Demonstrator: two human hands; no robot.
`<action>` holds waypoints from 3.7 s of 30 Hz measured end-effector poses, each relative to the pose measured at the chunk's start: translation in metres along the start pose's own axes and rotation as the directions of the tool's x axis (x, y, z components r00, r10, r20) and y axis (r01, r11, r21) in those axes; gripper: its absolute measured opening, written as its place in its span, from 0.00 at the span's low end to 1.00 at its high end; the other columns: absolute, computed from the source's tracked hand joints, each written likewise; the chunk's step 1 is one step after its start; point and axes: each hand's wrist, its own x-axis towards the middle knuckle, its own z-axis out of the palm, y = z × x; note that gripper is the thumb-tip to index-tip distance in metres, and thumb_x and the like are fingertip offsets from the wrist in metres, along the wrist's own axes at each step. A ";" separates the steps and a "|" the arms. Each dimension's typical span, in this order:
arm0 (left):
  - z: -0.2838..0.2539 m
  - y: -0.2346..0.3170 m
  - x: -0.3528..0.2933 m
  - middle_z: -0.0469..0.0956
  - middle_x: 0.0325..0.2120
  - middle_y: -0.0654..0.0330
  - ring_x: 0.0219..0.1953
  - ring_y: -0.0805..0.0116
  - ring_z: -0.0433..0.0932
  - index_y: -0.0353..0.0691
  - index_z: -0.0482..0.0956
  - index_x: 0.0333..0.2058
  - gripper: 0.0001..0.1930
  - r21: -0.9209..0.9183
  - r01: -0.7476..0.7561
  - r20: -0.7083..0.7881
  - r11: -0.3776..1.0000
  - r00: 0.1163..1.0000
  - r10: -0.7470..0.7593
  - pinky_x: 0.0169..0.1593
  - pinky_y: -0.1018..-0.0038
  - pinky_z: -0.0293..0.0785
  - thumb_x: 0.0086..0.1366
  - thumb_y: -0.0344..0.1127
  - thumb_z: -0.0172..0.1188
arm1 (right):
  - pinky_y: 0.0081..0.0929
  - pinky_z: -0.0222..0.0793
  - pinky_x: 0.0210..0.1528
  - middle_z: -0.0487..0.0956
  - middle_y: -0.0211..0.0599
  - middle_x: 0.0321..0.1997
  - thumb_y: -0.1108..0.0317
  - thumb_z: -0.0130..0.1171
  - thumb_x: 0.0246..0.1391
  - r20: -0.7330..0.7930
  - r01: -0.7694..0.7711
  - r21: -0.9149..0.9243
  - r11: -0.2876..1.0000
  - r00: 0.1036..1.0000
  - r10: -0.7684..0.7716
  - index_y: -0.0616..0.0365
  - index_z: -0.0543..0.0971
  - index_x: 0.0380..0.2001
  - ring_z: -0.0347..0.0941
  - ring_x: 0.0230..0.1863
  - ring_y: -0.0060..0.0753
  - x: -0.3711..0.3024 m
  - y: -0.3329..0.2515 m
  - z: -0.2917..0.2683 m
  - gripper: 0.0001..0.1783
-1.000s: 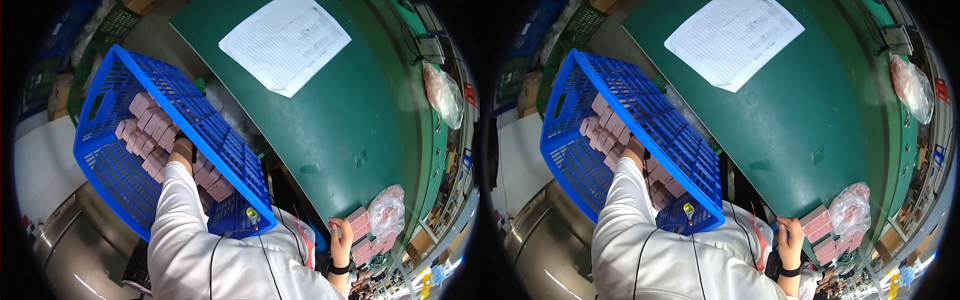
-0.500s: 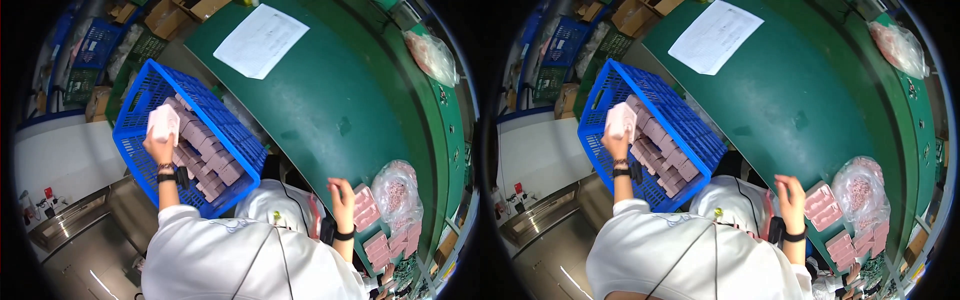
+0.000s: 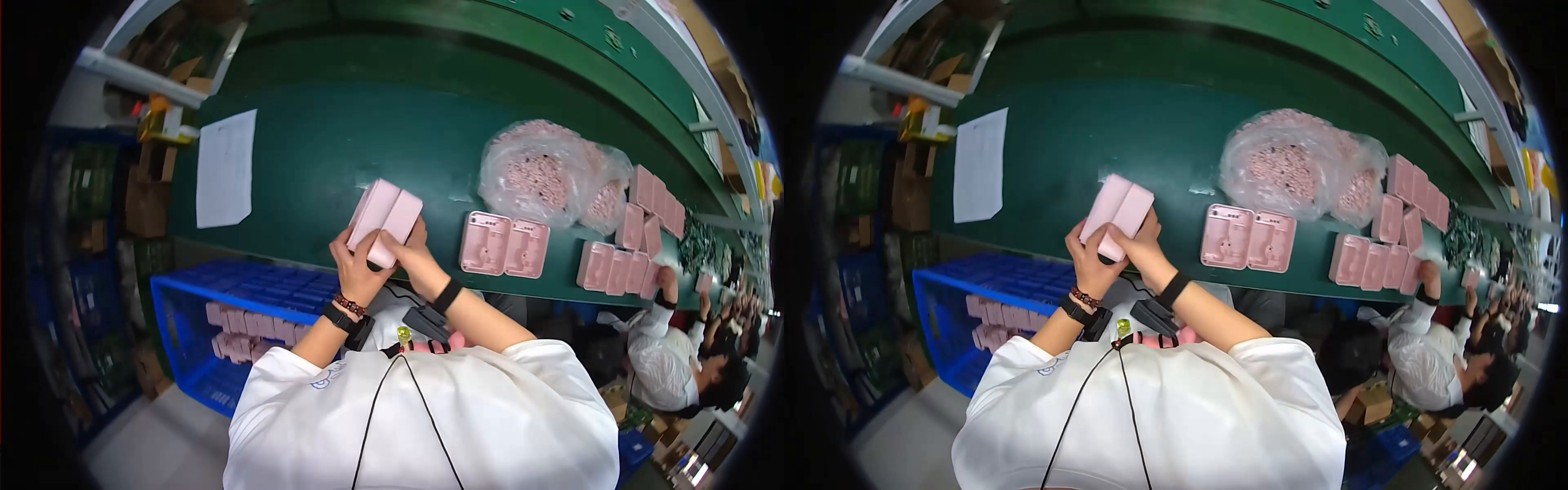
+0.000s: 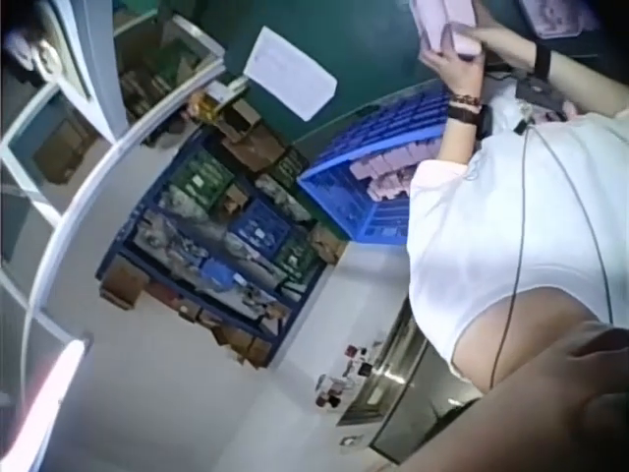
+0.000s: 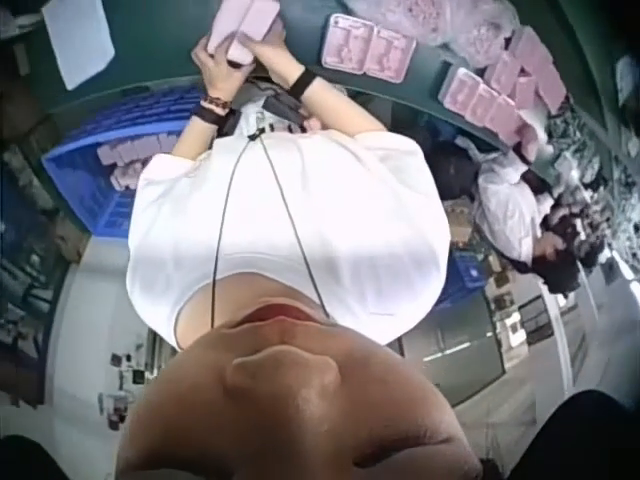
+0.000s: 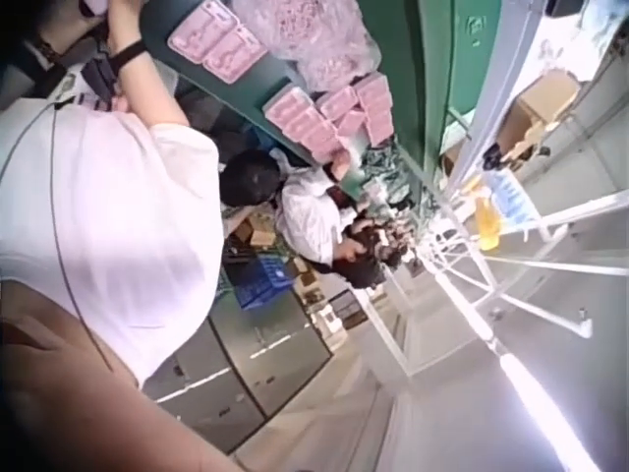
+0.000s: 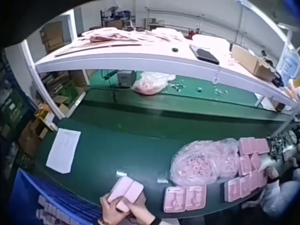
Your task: The person takes pink plastic housings from a blue crate and places them on the table. They then pick up small pink components from a bag and press them into the housings by hand before moving the assembled units to the side.
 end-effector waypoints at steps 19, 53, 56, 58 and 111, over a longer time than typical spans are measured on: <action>0.026 -0.081 -0.001 0.64 0.44 0.48 0.46 0.59 0.69 0.37 0.55 0.48 0.25 -0.417 0.570 0.262 0.708 0.822 -0.506 0.47 0.66 0.69 0.53 0.25 0.55 | 0.29 0.61 0.51 0.62 0.45 0.44 0.76 0.49 0.45 -0.291 0.118 -0.492 0.863 0.911 -0.291 0.64 0.48 0.58 0.61 0.50 0.37 -0.005 0.036 -0.100 0.36; -0.007 -0.117 0.069 0.70 0.36 0.59 0.37 0.51 0.72 0.49 0.71 0.37 0.14 0.312 0.079 0.324 0.947 0.928 -0.184 0.35 0.61 0.71 0.51 0.25 0.50 | 0.33 0.57 0.42 0.68 0.37 0.38 0.69 0.47 0.45 0.019 -0.211 -0.949 -0.237 0.708 -0.705 0.56 0.64 0.54 0.63 0.38 0.37 -0.020 0.042 -0.105 0.28; 0.007 -0.114 0.096 0.70 0.34 0.60 0.35 0.54 0.73 0.49 0.74 0.33 0.13 0.214 -0.164 0.392 0.963 0.918 0.069 0.34 0.62 0.71 0.49 0.24 0.50 | 0.33 0.57 0.42 0.68 0.38 0.38 0.70 0.48 0.43 -0.057 -0.237 -0.956 -0.170 0.722 -0.689 0.57 0.64 0.54 0.64 0.37 0.38 -0.020 0.045 -0.106 0.29; 0.027 -0.102 0.104 0.71 0.34 0.61 0.36 0.54 0.73 0.48 0.74 0.33 0.12 0.171 -0.250 0.425 0.953 0.892 0.157 0.35 0.63 0.70 0.49 0.24 0.50 | 0.34 0.57 0.42 0.67 0.39 0.38 0.72 0.49 0.41 -0.141 -0.258 -0.961 -0.101 0.767 -0.626 0.58 0.62 0.55 0.65 0.36 0.41 -0.021 0.049 -0.106 0.31; -0.063 -0.100 -0.030 0.71 0.33 0.56 0.33 0.59 0.73 0.42 0.73 0.39 0.12 -0.332 0.365 0.092 0.870 0.930 -0.355 0.36 0.67 0.71 0.53 0.33 0.55 | 0.43 0.60 0.47 0.69 0.55 0.44 0.61 0.56 0.44 -0.250 -0.514 -0.843 -0.157 0.632 -0.733 0.60 0.72 0.41 0.64 0.46 0.53 -0.010 -0.020 -0.252 0.21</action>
